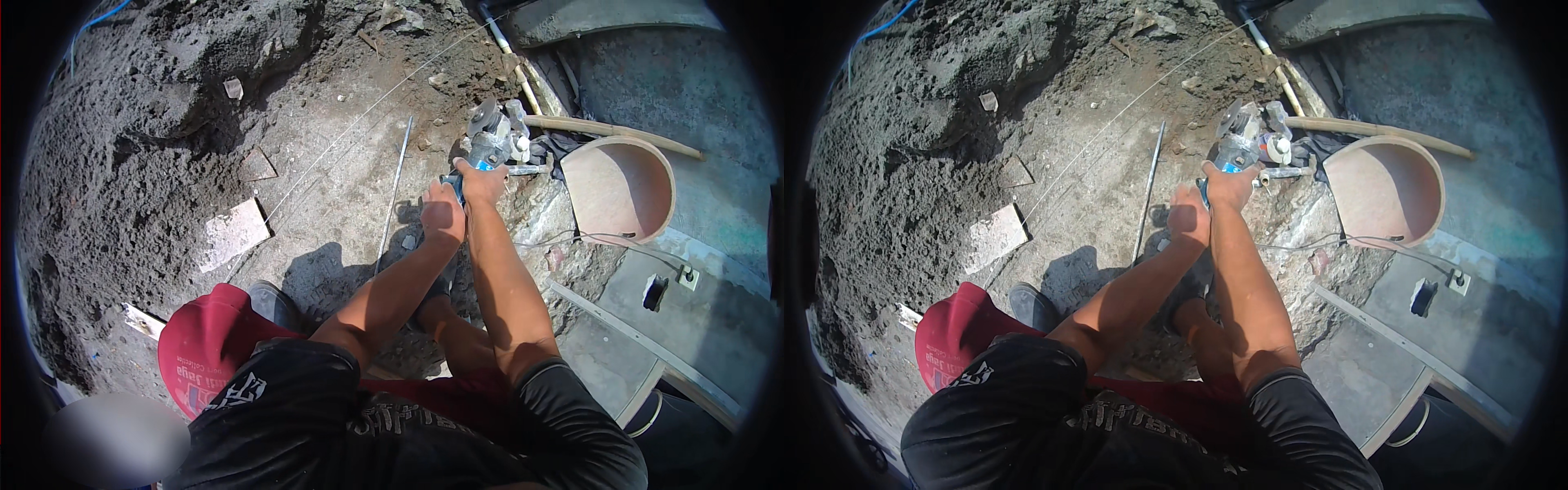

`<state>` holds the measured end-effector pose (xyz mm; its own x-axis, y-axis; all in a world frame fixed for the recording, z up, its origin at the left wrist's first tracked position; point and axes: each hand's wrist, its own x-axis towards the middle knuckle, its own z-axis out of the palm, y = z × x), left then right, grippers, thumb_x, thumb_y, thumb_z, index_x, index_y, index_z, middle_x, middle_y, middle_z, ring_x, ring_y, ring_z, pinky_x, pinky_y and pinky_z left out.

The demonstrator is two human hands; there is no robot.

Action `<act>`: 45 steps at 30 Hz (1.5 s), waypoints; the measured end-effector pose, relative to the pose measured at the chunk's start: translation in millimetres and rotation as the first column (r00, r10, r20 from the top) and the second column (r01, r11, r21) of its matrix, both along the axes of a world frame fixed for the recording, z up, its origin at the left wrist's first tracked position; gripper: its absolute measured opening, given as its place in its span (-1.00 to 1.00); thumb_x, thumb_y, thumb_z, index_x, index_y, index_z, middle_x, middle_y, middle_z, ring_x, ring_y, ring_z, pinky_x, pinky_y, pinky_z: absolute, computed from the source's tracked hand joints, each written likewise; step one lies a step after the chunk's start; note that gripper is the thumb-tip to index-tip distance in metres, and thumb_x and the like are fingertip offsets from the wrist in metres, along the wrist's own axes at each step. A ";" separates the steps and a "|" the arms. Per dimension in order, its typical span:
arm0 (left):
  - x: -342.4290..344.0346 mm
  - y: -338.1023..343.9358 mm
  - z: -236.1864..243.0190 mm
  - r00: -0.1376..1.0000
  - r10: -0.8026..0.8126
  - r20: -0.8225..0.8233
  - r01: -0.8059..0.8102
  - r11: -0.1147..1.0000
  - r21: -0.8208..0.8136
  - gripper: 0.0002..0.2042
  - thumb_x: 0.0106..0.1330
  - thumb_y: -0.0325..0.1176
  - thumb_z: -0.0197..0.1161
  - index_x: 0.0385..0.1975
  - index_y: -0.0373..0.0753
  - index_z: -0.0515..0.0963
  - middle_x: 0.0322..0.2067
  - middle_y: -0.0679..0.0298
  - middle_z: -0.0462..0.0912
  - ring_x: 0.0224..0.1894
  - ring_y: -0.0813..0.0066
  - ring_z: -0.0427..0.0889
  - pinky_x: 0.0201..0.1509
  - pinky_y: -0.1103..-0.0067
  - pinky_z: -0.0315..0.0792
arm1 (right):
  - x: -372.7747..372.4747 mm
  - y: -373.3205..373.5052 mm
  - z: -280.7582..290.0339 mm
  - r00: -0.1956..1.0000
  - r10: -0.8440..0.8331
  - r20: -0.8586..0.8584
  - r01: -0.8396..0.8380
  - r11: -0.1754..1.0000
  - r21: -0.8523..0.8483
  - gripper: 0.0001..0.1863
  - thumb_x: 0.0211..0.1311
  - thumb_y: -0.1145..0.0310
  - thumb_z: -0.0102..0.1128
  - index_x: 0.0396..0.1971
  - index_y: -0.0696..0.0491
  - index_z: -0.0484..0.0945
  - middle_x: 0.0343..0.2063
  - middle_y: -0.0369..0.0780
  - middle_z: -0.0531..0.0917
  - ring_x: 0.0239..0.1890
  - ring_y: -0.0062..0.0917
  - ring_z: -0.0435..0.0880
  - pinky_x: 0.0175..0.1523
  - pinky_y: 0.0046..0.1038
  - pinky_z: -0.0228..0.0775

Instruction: Using bolt cutters and an angle grinder to cut and bend metal reinforcement rods at a construction site.

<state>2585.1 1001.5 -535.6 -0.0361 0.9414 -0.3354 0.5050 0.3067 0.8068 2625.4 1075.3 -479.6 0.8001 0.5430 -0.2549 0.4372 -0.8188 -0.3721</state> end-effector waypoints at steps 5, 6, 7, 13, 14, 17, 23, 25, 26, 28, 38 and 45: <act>-29.9 -13.6 13.0 0.964 -0.265 -0.007 0.264 0.959 0.105 -0.65 0.29 -0.14 0.15 -0.16 -0.34 0.48 -0.08 -0.10 0.47 0.06 -0.10 0.44 0.09 0.16 0.37 | 44.0 -7.4 -8.9 0.953 0.192 -0.235 -0.182 0.981 0.063 -0.12 -0.28 0.31 0.45 0.12 0.34 0.25 -0.07 0.13 0.56 -0.01 -0.14 0.60 0.11 -0.30 0.42; -32.5 -20.3 -4.5 0.990 -0.132 -0.048 0.136 0.987 0.082 -0.63 0.29 -0.11 0.16 -0.14 -0.34 0.47 -0.10 -0.08 0.47 0.06 -0.10 0.44 0.10 0.17 0.37 | 54.2 -6.0 -17.1 0.953 0.194 -0.234 -0.184 0.981 0.062 -0.12 -0.28 0.31 0.45 0.12 0.34 0.25 -0.07 0.13 0.56 -0.01 -0.14 0.60 0.11 -0.30 0.42; -40.1 -30.3 -23.1 0.995 0.006 -0.098 0.000 0.998 0.058 -0.60 0.28 -0.08 0.17 -0.13 -0.33 0.47 -0.13 -0.06 0.46 0.06 -0.10 0.45 0.10 0.17 0.37 | 59.5 -5.4 -28.8 0.933 0.272 -0.238 -0.269 0.962 0.043 -0.13 -0.29 0.30 0.45 0.10 0.35 0.27 -0.08 0.12 0.56 -0.02 -0.14 0.60 0.11 -0.30 0.42; -75.2 -47.6 -49.4 0.978 0.067 -0.197 -0.150 0.883 -0.446 -0.57 0.35 -0.07 0.10 -0.03 -0.34 0.41 -0.01 -0.07 0.43 0.05 -0.08 0.48 0.10 0.19 0.39 | 50.2 -1.0 -61.6 0.890 0.402 -0.215 -0.416 0.909 -0.021 0.00 -0.32 0.20 0.46 0.18 0.36 0.22 -0.01 0.17 0.54 0.05 -0.09 0.57 0.17 -0.31 0.38; -76.3 -51.8 -54.0 0.983 0.033 -0.180 -0.115 0.877 -0.467 -0.59 0.37 -0.08 0.07 -0.03 -0.33 0.43 -0.01 -0.07 0.43 0.03 -0.08 0.51 0.08 0.19 0.42 | 44.2 0.1 -63.6 0.888 0.404 -0.220 -0.419 0.908 -0.025 0.00 -0.32 0.20 0.46 0.18 0.36 0.22 -0.01 0.17 0.54 0.05 -0.09 0.57 0.17 -0.31 0.38; -81.2 -54.2 -66.4 0.988 -0.026 -0.152 -0.057 0.852 -0.520 -0.65 0.39 -0.12 0.05 -0.07 -0.28 0.49 -0.03 -0.04 0.47 0.00 -0.06 0.57 0.04 0.19 0.46 | 29.5 9.2 -58.5 0.849 0.489 -0.199 -0.521 0.838 -0.163 -0.03 -0.31 0.17 0.47 0.15 0.33 0.22 -0.05 0.18 0.56 0.04 -0.02 0.57 0.18 -0.26 0.38; -76.5 -48.8 -72.8 0.982 -0.008 -0.190 -0.110 0.789 -0.604 -0.75 0.38 -0.16 0.07 -0.16 -0.13 0.61 -0.12 0.08 0.58 -0.06 0.03 0.63 -0.02 0.24 0.51 | 28.1 14.4 -64.6 0.870 0.470 -0.152 -0.492 0.847 -0.201 -0.05 -0.31 0.12 0.50 0.10 0.30 0.26 -0.06 0.17 0.57 0.03 -0.03 0.58 0.17 -0.25 0.38; -76.4 -50.9 -76.4 0.980 0.008 -0.197 -0.130 0.776 -0.618 -0.76 0.37 -0.16 0.08 -0.16 -0.10 0.61 -0.13 0.10 0.59 -0.06 0.05 0.63 -0.02 0.26 0.51 | 27.3 16.1 -66.6 0.869 0.466 -0.163 -0.492 0.844 -0.211 -0.05 -0.31 0.15 0.49 0.13 0.31 0.26 -0.05 0.16 0.57 0.04 -0.05 0.57 0.17 -0.27 0.38; -77.4 -52.3 -78.0 0.977 0.001 -0.213 -0.132 0.786 -0.604 -0.76 0.37 -0.16 0.09 -0.17 -0.10 0.62 -0.13 0.09 0.59 -0.06 0.05 0.63 -0.02 0.25 0.51 | 27.7 16.6 -67.1 0.872 0.457 -0.173 -0.487 0.846 -0.219 -0.05 -0.31 0.17 0.47 0.15 0.31 0.26 -0.04 0.15 0.56 0.05 -0.06 0.57 0.17 -0.28 0.38; -77.6 -51.3 -74.3 0.974 -0.006 -0.228 -0.134 0.796 -0.590 -0.76 0.36 -0.15 0.10 -0.19 -0.10 0.63 -0.13 0.09 0.59 -0.07 0.04 0.63 -0.03 0.25 0.51 | 30.4 16.4 -68.0 0.869 0.468 -0.159 -0.493 0.842 -0.217 -0.05 -0.30 0.17 0.47 0.15 0.31 0.26 -0.04 0.15 0.57 0.04 -0.06 0.57 0.16 -0.28 0.38; -82.2 -41.4 -65.1 0.983 -0.003 -0.185 -0.120 0.751 -0.649 -0.71 0.38 -0.10 0.08 -0.17 -0.11 0.65 -0.11 0.08 0.61 -0.01 0.05 0.60 0.03 0.24 0.47 | 32.9 17.9 -70.3 0.869 0.478 -0.125 -0.494 0.840 -0.223 -0.06 -0.29 0.16 0.47 0.13 0.32 0.26 -0.05 0.18 0.57 0.03 -0.05 0.57 0.15 -0.26 0.39; -82.6 -45.6 -79.7 0.991 0.025 -0.131 -0.108 0.734 -0.671 -0.71 0.32 -0.14 0.14 -0.17 -0.18 0.65 -0.06 0.08 0.62 0.02 0.09 0.61 0.07 0.32 0.49 | 27.4 16.8 -71.9 0.856 0.505 -0.112 -0.517 0.831 -0.206 -0.04 -0.29 0.13 0.47 0.14 0.31 0.26 -0.04 0.19 0.56 0.05 -0.03 0.57 0.17 -0.26 0.38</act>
<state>2502.5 955.8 -615.3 -0.1636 0.4618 -0.8717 0.5313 0.7858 0.3166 2652.9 1092.1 -551.5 0.4066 0.7956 -0.4490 0.8016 -0.5465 -0.2425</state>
